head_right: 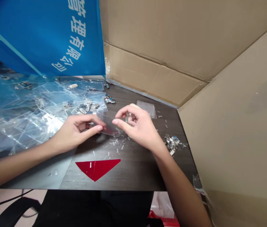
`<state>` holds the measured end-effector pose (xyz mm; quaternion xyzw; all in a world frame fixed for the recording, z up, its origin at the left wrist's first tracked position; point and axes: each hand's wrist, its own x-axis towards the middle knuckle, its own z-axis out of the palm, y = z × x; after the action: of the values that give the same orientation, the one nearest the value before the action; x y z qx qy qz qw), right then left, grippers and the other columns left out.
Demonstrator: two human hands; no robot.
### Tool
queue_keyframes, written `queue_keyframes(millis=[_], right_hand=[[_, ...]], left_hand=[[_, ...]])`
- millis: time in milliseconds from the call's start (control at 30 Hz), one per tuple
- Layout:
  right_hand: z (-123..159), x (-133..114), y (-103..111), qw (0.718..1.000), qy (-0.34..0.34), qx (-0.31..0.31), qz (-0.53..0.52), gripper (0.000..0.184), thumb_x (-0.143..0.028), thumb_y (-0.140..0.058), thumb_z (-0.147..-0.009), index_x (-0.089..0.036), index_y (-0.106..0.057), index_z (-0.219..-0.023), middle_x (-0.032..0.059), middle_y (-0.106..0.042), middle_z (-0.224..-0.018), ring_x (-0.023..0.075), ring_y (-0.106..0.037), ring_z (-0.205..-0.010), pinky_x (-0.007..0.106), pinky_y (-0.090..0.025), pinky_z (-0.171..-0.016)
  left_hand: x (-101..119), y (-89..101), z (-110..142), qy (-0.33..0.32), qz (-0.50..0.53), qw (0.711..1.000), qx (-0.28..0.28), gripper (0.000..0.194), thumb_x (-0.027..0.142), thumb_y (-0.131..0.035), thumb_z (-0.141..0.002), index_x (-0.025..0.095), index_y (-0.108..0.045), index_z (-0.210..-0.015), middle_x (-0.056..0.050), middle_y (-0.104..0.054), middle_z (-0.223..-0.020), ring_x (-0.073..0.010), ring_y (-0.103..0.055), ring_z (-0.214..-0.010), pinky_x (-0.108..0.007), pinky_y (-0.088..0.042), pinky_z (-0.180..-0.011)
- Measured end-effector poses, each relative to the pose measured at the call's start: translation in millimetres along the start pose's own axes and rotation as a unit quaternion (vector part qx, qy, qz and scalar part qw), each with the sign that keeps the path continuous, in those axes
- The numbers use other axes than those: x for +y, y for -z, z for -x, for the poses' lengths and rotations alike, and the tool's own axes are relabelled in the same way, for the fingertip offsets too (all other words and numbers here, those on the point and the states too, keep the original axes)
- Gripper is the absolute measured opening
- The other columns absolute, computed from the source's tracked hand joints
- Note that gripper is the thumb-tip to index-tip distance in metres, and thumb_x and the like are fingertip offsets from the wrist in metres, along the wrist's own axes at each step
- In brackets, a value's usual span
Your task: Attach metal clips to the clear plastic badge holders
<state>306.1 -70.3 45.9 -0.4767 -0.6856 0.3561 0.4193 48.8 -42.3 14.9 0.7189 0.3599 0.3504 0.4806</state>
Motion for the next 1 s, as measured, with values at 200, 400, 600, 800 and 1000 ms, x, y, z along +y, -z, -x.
queue_keyframes(millis=[200, 400, 600, 800, 1000], right_hand=[[1, 7, -41, 0.992, -0.091, 0.003, -0.086, 0.037, -0.047, -0.092, -0.084, -0.023, -0.082, -0.110, 0.0058, -0.081, -0.103, 0.0101, -0.044, -0.057, 0.028, -0.035, -0.053], [13, 8, -54, 0.991, 0.038, 0.128, 0.031, 0.012, -0.036, -0.081, -0.096, -0.025, -0.085, -0.092, 0.0072, -0.082, -0.093, 0.0142, -0.049, -0.056, 0.033, -0.043, -0.053], [22, 12, -45, 0.948, 0.227, 0.110, 0.195, 0.026, -0.016, -0.070, -0.101, -0.032, -0.091, -0.100, 0.0080, -0.078, -0.100, 0.0154, -0.055, -0.060, 0.035, -0.046, -0.056], [21, 16, -43, 0.954, 0.179, 0.078, 0.226, 0.029, -0.015, -0.067, -0.102, -0.033, -0.090, -0.104, 0.0084, -0.073, -0.101, 0.0181, -0.060, -0.069, 0.035, -0.049, -0.061], [16, 5, -49, 0.999, 0.032, 0.027, 0.030, 0.031, -0.018, -0.072, -0.092, -0.028, -0.079, -0.121, 0.0056, -0.063, -0.111, 0.0112, -0.047, -0.062, 0.031, -0.047, -0.056]], left_hand=[[-7, -2.6, 0, 0.060, 0.257, 0.961, 0.076, 0.028, 0.033, -0.100, -0.086, 0.017, -0.077, -0.090, -0.006, -0.083, -0.087, -0.0162, -0.077, -0.076, -0.026, -0.065, -0.076], [-9, -4.6, 4, 0.098, 0.325, 0.939, 0.047, 0.031, 0.036, -0.102, -0.086, 0.017, -0.079, -0.097, -0.009, -0.084, -0.109, -0.0221, -0.081, -0.104, -0.033, -0.069, -0.095], [-2, 7.6, 2, 0.173, 0.432, 0.882, -0.069, 0.059, 0.069, -0.086, -0.094, 0.013, -0.085, -0.113, -0.015, -0.085, -0.101, -0.0265, -0.082, -0.094, -0.035, -0.069, -0.086], [2, 12.0, 6, 0.174, 0.446, 0.874, -0.089, 0.061, 0.062, -0.093, -0.089, 0.012, -0.088, -0.123, -0.019, -0.087, -0.116, -0.0304, -0.082, -0.111, -0.037, -0.070, -0.094], [-6, 6.1, 5, 0.186, 0.419, 0.889, 0.020, 0.039, 0.014, -0.103, -0.082, 0.015, -0.086, -0.117, -0.010, -0.088, -0.105, -0.0156, -0.082, -0.091, -0.022, -0.069, -0.090]])
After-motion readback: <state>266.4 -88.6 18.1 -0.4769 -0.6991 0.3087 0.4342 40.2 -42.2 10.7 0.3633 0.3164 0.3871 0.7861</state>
